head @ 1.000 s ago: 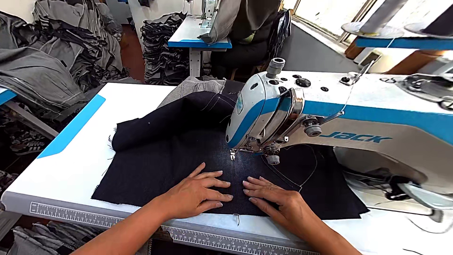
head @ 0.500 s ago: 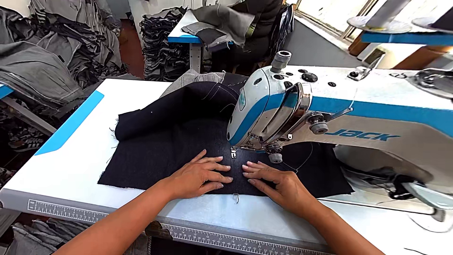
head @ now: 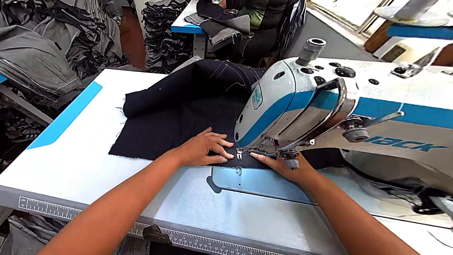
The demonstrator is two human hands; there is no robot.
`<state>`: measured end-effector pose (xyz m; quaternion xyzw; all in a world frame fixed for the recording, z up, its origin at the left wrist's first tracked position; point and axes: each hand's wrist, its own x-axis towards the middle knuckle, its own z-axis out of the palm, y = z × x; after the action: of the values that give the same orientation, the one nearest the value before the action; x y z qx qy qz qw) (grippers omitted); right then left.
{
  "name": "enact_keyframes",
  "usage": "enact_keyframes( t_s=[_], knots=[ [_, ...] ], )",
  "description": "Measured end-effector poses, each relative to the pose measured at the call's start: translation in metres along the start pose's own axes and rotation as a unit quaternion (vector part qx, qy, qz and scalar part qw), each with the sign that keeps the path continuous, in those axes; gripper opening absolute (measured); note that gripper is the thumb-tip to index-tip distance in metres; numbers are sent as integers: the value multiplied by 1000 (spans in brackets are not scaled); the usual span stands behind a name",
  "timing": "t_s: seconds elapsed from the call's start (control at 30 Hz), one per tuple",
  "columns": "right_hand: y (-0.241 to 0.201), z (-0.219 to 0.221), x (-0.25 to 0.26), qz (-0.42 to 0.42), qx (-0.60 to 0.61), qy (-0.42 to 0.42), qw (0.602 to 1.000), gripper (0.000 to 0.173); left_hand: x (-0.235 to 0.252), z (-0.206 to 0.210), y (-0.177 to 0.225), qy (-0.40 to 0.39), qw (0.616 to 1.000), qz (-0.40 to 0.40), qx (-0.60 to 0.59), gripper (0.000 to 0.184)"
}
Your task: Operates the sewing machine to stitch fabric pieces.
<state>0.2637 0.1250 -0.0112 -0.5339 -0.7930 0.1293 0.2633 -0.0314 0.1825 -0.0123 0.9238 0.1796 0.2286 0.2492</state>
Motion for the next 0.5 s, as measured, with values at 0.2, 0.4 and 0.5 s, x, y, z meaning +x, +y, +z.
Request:
enact_keyframes(
  t_s=[0.2,0.4,0.5],
  knots=[
    [10,2,-1,35,-2,-16,999,27,1,-1,-3,3,1000,4,-9,24],
    [-7,-15,17,232,-128,-183,947,27,10,-6,-16,10,1000,2,-5,24],
    [9,-7,19,261,-154,-178,936,22,15,-8,-22,14,1000,6,-6,23]
  ],
)
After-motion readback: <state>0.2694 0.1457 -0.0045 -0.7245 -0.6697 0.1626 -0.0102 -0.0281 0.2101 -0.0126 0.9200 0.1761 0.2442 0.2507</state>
